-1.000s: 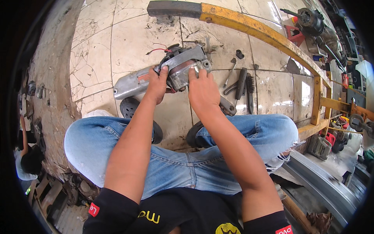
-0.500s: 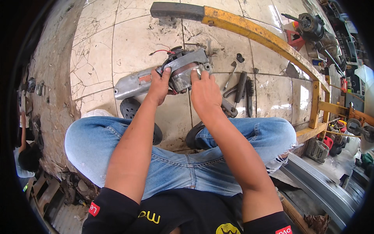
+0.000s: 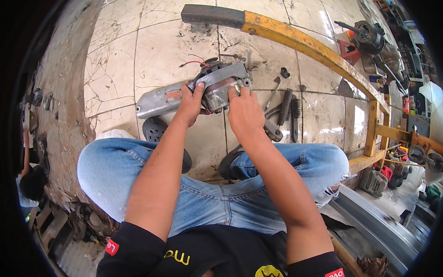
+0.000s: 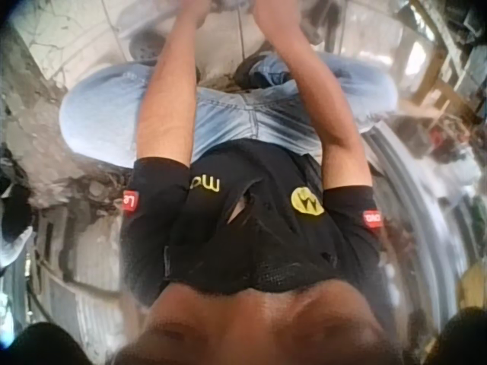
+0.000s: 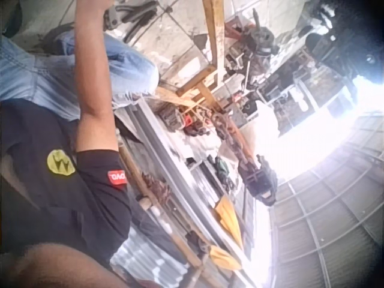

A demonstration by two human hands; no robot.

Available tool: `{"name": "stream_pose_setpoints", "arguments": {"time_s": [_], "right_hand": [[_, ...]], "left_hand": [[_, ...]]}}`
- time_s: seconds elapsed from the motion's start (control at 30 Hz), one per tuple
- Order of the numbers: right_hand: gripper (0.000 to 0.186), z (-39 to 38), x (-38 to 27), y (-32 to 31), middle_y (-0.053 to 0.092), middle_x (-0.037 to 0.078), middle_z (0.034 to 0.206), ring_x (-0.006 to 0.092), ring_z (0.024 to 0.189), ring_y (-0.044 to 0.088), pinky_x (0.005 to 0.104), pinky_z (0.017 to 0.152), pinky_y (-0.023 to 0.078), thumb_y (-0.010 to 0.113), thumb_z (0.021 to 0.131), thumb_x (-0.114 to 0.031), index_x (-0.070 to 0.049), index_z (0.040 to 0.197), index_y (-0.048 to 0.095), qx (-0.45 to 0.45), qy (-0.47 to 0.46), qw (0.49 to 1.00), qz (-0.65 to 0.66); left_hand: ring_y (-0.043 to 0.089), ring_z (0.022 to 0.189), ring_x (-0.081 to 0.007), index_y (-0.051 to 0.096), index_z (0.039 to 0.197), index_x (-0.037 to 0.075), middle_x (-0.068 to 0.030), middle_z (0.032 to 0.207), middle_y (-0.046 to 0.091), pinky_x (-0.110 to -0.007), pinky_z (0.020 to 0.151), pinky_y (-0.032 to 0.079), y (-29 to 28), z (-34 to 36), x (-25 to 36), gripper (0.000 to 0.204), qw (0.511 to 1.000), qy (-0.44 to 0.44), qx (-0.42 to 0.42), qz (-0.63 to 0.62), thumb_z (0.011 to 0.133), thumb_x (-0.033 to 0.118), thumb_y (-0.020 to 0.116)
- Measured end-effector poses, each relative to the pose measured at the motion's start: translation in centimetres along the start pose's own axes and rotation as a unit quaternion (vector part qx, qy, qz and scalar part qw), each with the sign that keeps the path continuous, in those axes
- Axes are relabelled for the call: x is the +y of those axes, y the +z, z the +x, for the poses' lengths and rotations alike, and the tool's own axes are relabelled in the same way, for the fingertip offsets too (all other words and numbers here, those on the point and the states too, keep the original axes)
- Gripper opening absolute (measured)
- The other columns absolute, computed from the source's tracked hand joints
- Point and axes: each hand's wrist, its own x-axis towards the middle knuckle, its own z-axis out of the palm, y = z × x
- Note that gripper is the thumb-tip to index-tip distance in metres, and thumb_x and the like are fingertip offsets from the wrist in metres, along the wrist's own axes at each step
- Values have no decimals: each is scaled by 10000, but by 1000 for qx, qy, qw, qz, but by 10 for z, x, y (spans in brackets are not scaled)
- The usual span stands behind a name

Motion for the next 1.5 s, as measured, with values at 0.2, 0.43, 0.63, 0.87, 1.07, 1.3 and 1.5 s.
{"name": "stream_pose_setpoints", "arguments": {"time_s": [0.2, 0.43, 0.63, 0.87, 1.07, 1.3, 1.5], "right_hand": [[473, 0, -1, -1, 566, 166, 1145, 345, 1068, 575, 436, 877, 532, 523, 882, -14, -74, 1350, 554, -2, 5, 1000, 5], [479, -3, 3, 1, 568, 164, 1139, 343, 1063, 574, 439, 889, 522, 532, 869, -2, -78, 1341, 561, 4, -5, 1000, 19], [491, -2, 4, 0, 570, 162, 1153, 345, 1067, 573, 437, 891, 520, 546, 864, -10, -84, 1349, 560, -14, -4, 1000, 19], [499, 6, 8, 7, 588, 179, 1119, 365, 1039, 586, 449, 885, 515, 555, 855, -9, -71, 1350, 557, 17, 6, 999, 39], [503, 13, 43, 19, 677, 225, 930, 346, 720, 670, 425, 664, 518, 629, 864, -95, -16, 1330, 459, 104, 34, 962, 248], [693, 2, 30, -16, 651, 128, 869, 141, 599, 605, 294, 449, 472, 648, 873, -164, -22, 1414, 239, -62, 198, 865, 457], [680, 5, 36, -6, 680, 192, 842, 296, 691, 671, 386, 605, 528, 656, 863, -212, -54, 1416, 292, -101, 125, 899, 407]], "left_hand": [[592, 1074, -339, 137, 1468, 49, -235, 1329, 428, -431, 586, 625, 1, 0, -4, 814, 1000, 7, 12, -6, 957, 511, 569], [587, 1078, -339, 128, 1471, 45, -238, 1340, 422, -432, 582, 623, 1, -2, -1, 822, 1000, 0, 13, -7, 957, 510, 570], [595, 1038, -311, 141, 1468, 23, -254, 1272, 491, -386, 589, 596, -2, 6, -15, 795, 999, 23, 30, 11, 973, 480, 563], [582, 1084, -349, 128, 1469, 64, -234, 1354, 409, -443, 585, 622, 1, 7, -14, 811, 1000, -2, 4, 0, 956, 507, 572], [565, 1113, -352, 139, 1469, 68, -236, 1369, 392, -448, 597, 623, -8, 10, -19, 809, 1000, 13, 17, -4, 952, 512, 576], [515, 1166, -304, 213, 1479, 132, -195, 1394, 398, -422, 748, 599, -3, 6, -23, 655, 996, 78, 35, -9, 995, 422, 547], [500, 1146, -242, 446, 1355, 40, -150, 1306, 481, -337, 1016, 391, -9, 21, -47, 421, 974, 163, 102, 123, 1011, 264, 539]]}}
